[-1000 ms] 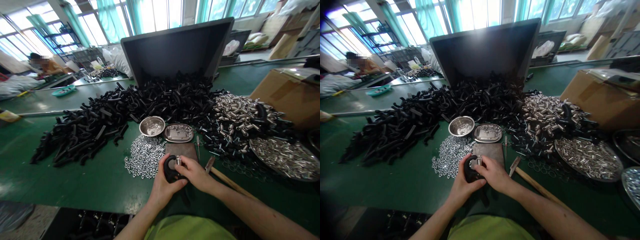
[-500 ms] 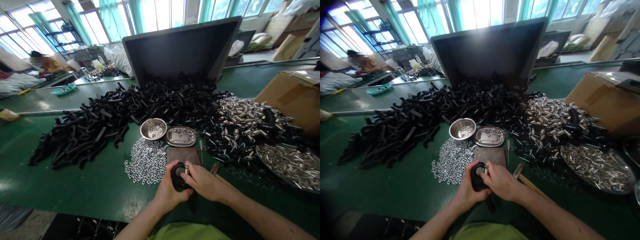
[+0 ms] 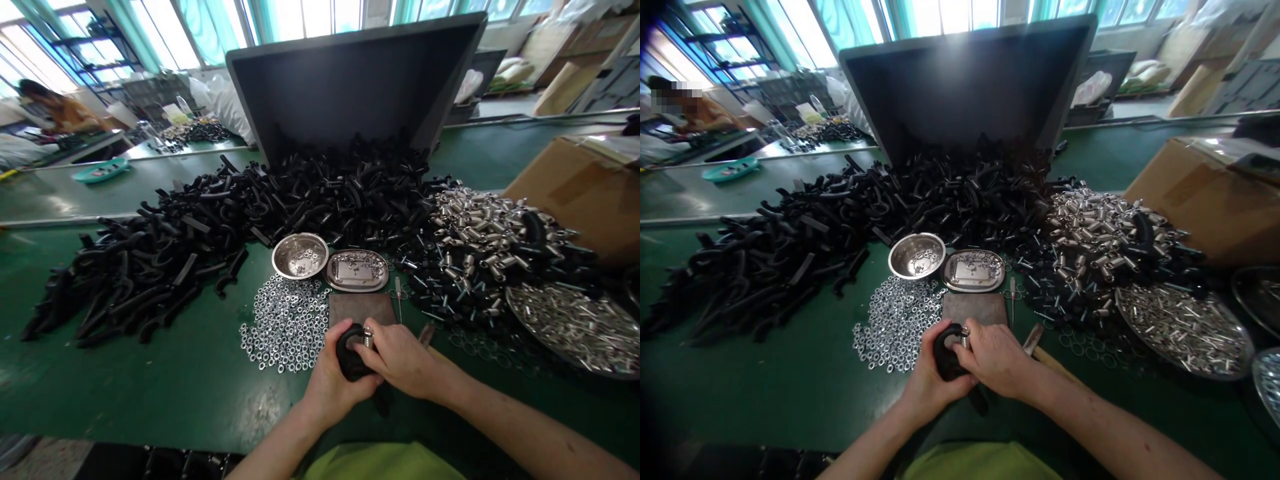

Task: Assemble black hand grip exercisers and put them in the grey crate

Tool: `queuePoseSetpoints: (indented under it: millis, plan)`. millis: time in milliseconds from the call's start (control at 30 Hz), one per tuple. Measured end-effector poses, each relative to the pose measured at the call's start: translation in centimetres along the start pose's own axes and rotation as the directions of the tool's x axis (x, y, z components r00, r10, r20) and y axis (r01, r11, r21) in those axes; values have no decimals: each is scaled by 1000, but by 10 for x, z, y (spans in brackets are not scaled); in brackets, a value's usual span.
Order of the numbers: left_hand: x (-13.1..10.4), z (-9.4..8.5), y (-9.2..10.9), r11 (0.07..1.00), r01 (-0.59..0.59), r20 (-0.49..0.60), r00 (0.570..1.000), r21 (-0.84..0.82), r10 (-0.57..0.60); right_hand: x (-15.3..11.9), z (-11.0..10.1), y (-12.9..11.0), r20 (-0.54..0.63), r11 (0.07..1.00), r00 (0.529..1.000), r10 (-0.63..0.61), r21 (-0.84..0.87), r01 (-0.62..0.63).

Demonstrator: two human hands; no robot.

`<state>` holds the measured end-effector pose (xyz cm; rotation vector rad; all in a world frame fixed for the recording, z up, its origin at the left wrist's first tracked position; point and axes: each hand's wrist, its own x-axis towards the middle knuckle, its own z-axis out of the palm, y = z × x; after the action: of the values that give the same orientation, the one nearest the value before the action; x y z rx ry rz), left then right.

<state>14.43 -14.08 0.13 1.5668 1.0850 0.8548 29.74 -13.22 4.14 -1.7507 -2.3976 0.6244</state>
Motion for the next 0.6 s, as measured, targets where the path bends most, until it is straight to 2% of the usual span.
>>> queuePoseSetpoints:
  millis: [67,167,233,367,500,600]
  plan:
    - [-2,-1,-1,999,-31,-1,1000,19,31,-1,2,2,10,999,999,-32,-36,33]
    - [-5,-2,-3,998,-58,37,998,31,56,-4,5,5,60,972,980,-188,-129,195]
    - [-5,-3,-2,998,-57,69,996,36,55,-5,5,5,94,956,968,-234,-160,247]
    - [0,-1,-2,1000,6,103,995,28,-8,0,7,6,100,987,989,-109,-106,120]
    - [13,-1,-10,990,121,190,973,66,-131,11,11,20,173,994,985,-21,-100,39]
    - [32,-13,-18,982,24,161,985,189,-55,25,5,36,213,991,976,37,-137,-8]
